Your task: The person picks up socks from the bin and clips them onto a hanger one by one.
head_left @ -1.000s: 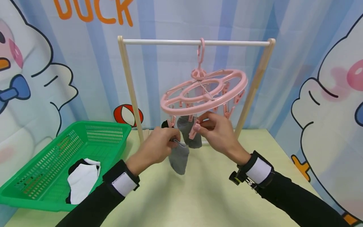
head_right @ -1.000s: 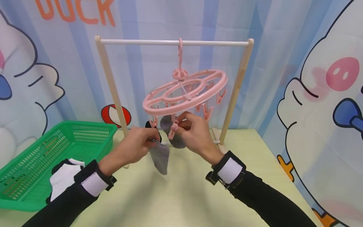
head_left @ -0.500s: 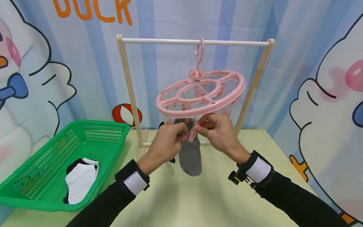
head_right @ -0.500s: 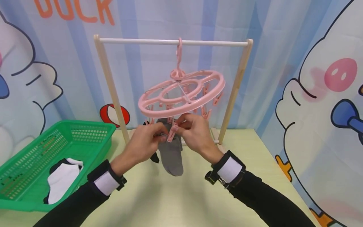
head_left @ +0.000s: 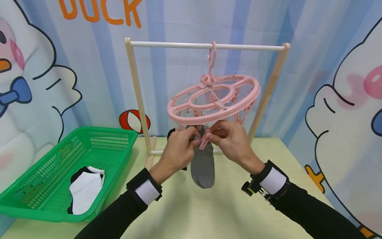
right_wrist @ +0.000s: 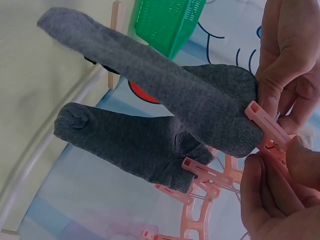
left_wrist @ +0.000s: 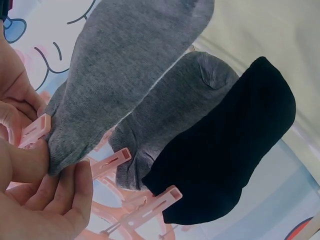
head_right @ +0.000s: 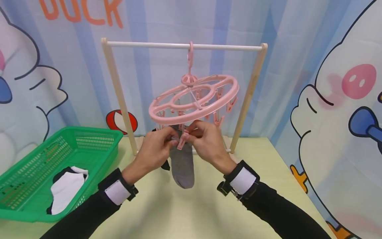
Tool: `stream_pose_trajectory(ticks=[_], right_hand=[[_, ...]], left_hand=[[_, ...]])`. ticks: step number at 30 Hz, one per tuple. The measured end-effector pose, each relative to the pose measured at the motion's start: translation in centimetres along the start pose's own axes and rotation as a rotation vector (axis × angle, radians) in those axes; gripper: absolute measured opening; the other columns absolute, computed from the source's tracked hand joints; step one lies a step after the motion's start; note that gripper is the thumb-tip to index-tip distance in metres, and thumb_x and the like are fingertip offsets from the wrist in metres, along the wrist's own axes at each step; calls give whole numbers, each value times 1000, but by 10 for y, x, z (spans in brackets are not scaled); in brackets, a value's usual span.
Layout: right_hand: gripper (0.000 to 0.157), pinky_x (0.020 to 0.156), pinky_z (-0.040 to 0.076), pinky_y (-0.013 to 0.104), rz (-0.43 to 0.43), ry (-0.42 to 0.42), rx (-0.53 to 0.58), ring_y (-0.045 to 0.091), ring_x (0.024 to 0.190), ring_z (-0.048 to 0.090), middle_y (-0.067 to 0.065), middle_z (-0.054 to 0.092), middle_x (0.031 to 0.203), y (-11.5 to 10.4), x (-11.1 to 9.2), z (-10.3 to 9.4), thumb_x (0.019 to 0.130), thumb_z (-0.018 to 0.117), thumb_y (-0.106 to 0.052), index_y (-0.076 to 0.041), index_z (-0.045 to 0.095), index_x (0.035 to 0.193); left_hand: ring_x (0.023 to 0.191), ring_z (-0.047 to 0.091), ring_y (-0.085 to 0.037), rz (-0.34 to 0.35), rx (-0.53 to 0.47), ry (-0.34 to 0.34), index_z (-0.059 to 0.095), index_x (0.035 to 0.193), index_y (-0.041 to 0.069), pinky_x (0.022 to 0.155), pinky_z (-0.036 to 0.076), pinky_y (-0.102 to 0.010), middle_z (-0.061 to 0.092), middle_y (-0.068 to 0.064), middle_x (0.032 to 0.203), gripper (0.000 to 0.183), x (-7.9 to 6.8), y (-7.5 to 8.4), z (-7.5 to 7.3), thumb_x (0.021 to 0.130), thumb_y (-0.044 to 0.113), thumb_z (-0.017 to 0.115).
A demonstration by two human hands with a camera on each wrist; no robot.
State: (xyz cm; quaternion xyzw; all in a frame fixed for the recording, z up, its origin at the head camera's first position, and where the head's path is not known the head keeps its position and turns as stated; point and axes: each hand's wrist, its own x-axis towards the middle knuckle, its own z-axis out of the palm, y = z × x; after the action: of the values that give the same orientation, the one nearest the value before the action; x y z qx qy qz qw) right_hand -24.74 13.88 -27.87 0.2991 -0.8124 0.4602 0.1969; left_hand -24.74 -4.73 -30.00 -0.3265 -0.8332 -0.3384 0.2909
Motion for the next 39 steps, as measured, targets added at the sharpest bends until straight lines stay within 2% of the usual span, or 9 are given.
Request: stream_pose_trajectory(ticks=[8, 13, 17, 22, 26, 28, 31, 35, 39], right_hand=[[14, 72, 57, 40, 68, -7, -18, 10, 83, 68, 5, 71, 91, -3, -1, 1, 87, 74, -9, -4, 68, 99], [19, 74, 57, 38, 74, -10, -31, 8, 86, 67, 4, 70, 97, -4, -2, 2, 87, 75, -13, -5, 68, 103], [24, 76, 57, 39, 64, -12, -21, 9, 88, 67, 4, 70, 100, -4, -2, 3, 87, 75, -15, -3, 69, 108], [26, 76, 57, 38, 57, -5, -18, 9, 88, 67, 4, 70, 99, -3, -2, 5, 86, 75, -15, -3, 69, 109], [25, 76, 57, 36, 58, -7, -19, 9, 87, 67, 4, 70, 99, -1, -3, 6, 86, 75, -13, -3, 69, 108], [25, 77, 57, 36, 59, -9, -16, 9, 87, 67, 5, 71, 99, 0, -3, 7, 86, 75, -13, -3, 69, 108], [26, 78, 57, 37, 63, -12, -5, 9, 88, 67, 5, 71, 100, 0, -3, 7, 86, 75, -13, -2, 69, 109], [27, 78, 57, 38, 75, -17, 6, 9, 89, 67, 5, 71, 101, 0, -3, 7, 86, 75, -14, -2, 69, 110], [28, 77, 57, 39, 87, -20, 6, 9, 88, 67, 5, 71, 101, 1, -3, 7, 86, 75, -15, -3, 69, 111]], left_hand=[[60, 50, -11, -8, 5, -3, 62, 90, 6, 55, 45, -30, 61, -1, 73, 9, -1, -2, -1, 87, 0, 69], [70, 58, -11, -9, 42, 34, 65, 93, 7, 60, 50, -31, 66, -1, 81, 11, -2, 0, -2, 86, 1, 71], [80, 59, -16, 57, 111, 117, 64, 98, 6, 67, 52, -33, 66, -2, 87, 15, -1, 4, -5, 87, 1, 71], [84, 56, -22, 187, 178, 282, 62, 105, 1, 69, 51, -37, 61, -9, 92, 19, 4, 6, -9, 87, -1, 70], [99, 55, -28, 246, 220, 355, 64, 110, -1, 84, 51, -40, 61, -15, 105, 29, 12, 4, -11, 82, -7, 71], [108, 54, -28, 265, 233, 349, 64, 116, -1, 92, 48, -41, 60, -15, 113, 37, 17, 3, -12, 80, -9, 71], [112, 52, -27, 289, 237, 311, 64, 119, -1, 96, 45, -39, 60, -14, 117, 41, 22, 2, -11, 79, -12, 68], [107, 56, -25, 311, 273, 275, 65, 117, -1, 93, 48, -36, 63, -12, 113, 40, 25, 2, -10, 80, -14, 64], [104, 57, -26, 319, 300, 261, 66, 116, 0, 94, 48, -37, 64, -12, 108, 37, 26, 0, -9, 81, -11, 68]])
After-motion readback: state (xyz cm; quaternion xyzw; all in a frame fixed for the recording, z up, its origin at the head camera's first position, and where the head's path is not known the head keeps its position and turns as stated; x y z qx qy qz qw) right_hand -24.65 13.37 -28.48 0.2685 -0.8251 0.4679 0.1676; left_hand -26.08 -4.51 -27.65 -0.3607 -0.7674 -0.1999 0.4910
